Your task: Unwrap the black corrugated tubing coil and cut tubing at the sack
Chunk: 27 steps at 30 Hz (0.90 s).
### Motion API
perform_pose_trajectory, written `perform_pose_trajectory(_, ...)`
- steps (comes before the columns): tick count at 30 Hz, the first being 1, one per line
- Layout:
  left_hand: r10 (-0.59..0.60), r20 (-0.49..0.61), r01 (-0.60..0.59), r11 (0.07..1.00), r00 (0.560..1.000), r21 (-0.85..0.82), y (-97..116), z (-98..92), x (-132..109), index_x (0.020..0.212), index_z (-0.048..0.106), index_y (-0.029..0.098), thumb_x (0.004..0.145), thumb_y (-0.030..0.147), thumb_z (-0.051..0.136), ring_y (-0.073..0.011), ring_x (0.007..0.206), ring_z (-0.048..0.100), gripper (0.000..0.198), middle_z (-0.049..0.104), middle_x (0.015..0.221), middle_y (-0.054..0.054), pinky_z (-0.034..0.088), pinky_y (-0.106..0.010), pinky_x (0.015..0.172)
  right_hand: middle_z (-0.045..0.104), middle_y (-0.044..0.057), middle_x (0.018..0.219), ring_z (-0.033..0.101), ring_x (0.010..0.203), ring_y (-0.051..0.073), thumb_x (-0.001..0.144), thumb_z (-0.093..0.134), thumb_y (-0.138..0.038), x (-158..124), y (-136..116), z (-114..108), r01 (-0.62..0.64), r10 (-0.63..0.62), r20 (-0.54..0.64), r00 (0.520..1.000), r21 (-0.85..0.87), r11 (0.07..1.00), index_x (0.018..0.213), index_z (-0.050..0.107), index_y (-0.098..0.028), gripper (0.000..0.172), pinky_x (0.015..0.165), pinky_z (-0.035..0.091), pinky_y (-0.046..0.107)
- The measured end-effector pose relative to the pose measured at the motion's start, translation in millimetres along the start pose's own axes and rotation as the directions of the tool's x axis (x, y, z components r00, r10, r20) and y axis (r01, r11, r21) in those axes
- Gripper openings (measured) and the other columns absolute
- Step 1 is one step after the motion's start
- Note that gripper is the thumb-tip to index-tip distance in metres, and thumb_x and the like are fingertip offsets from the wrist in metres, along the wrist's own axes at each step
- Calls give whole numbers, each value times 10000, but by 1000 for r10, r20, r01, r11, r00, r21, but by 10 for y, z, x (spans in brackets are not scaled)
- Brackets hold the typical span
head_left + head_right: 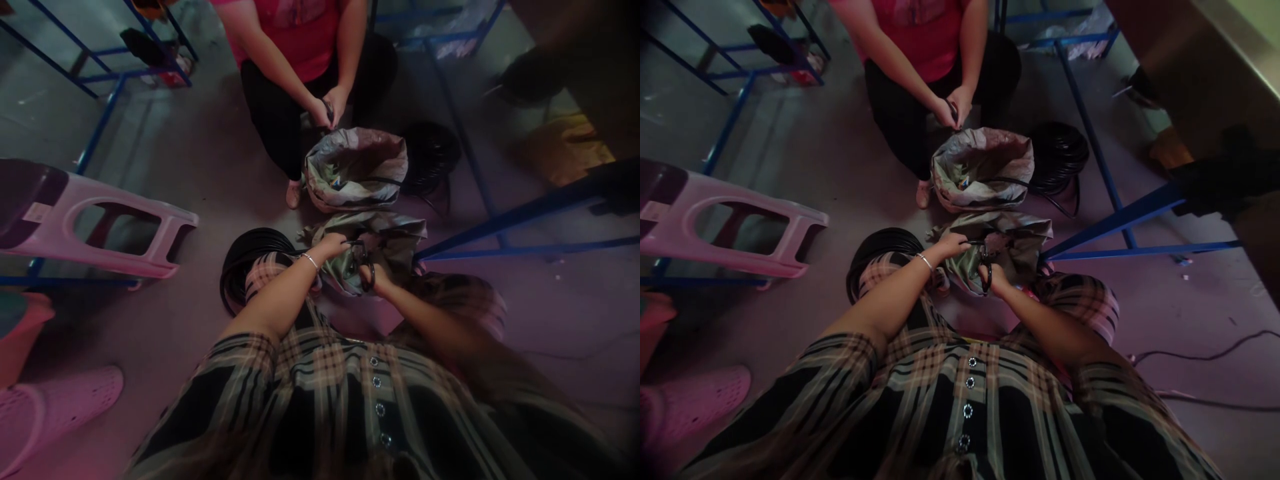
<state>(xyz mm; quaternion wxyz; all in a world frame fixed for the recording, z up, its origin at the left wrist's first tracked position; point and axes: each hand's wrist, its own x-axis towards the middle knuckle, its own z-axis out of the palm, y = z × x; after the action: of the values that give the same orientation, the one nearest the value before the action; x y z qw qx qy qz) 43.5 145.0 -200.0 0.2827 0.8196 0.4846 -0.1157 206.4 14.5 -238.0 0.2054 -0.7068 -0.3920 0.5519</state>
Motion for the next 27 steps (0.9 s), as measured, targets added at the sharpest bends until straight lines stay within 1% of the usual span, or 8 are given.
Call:
perform_pose_trajectory(3, -13, -46, 12, 999, 999, -30, -26, -7, 15, 1091, 801, 169, 990, 349, 570, -221, 1015, 690, 309, 784, 1106, -102, 497, -285, 888, 585, 31, 590, 526, 550, 154, 784, 511, -345, -2, 14, 20, -35, 33, 21, 999, 106, 994, 636, 560, -198, 215, 491, 351, 257)
perform_pose_trajectory(6, -18, -55, 17, 1000, 998, -21, -31, -17, 16, 1111, 798, 171, 998, 339, 558, -210, 1022, 693, 314, 785, 1120, -95, 496, -270, 896, 613, 25, 637, 525, 551, 147, 784, 536, -367, 40, 87, 56, -54, 43, 73, 996, 167, 985, 712, 577, -197, 189, 481, 354, 248)
perform_pose_trajectory(10, -18, -44, 17, 1000, 999, -16, -7, -23, 3, 1138, 794, 164, 1002, 344, 560, -213, 1029, 697, 325, 781, 1123, -101, 495, -270, 893, 637, 31, 691, 540, 574, 145, 794, 572, -399, 154, 224, 90, -59, 39, 129, 991, 153, 986, 776, 596, -189, 213, 477, 352, 237)
perform_pose_trajectory(13, -12, -29, 11, 1000, 1000, -16, 10, -13, -3, 1130, 797, 161, 1000, 351, 565, -218, 1026, 694, 326, 778, 1101, -108, 494, -275, 889, 653, 36, 714, 555, 585, 144, 797, 595, -395, 224, 276, 92, -63, 42, 135, 990, 157, 986, 810, 607, -183, 213, 489, 365, 230)
perform_pose_trajectory(19, 7, -39, -9, 997, 999, -76, 20, 4, -8, 1038, 813, 181, 974, 371, 598, -216, 997, 688, 294, 776, 998, -89, 492, -270, 878, 665, 35, 710, 576, 599, 162, 794, 614, -369, 248, 244, 74, -50, 30, 124, 992, 159, 986, 882, 615, -184, 205, 505, 397, 239)
perform_pose_trajectory(23, 23, -16, -23, 999, 1000, -32, 42, -12, -26, 1080, 802, 173, 978, 353, 577, -218, 997, 689, 306, 780, 1045, -93, 492, -273, 864, 674, 32, 708, 590, 615, 168, 802, 605, -375, 256, 235, 53, -64, 47, 126, 991, 129, 990, 896, 621, -187, 210, 516, 406, 237)
perform_pose_trajectory(27, 21, -2, -21, 1000, 1000, 8, 63, -23, -41, 1105, 798, 168, 984, 354, 562, -210, 979, 687, 324, 778, 1042, -92, 484, -266, 836, 655, 37, 661, 596, 635, 177, 816, 597, -355, 268, 228, 17, -27, 17, 135, 991, 75, 997, 833, 619, -185, 172, 549, 410, 242)
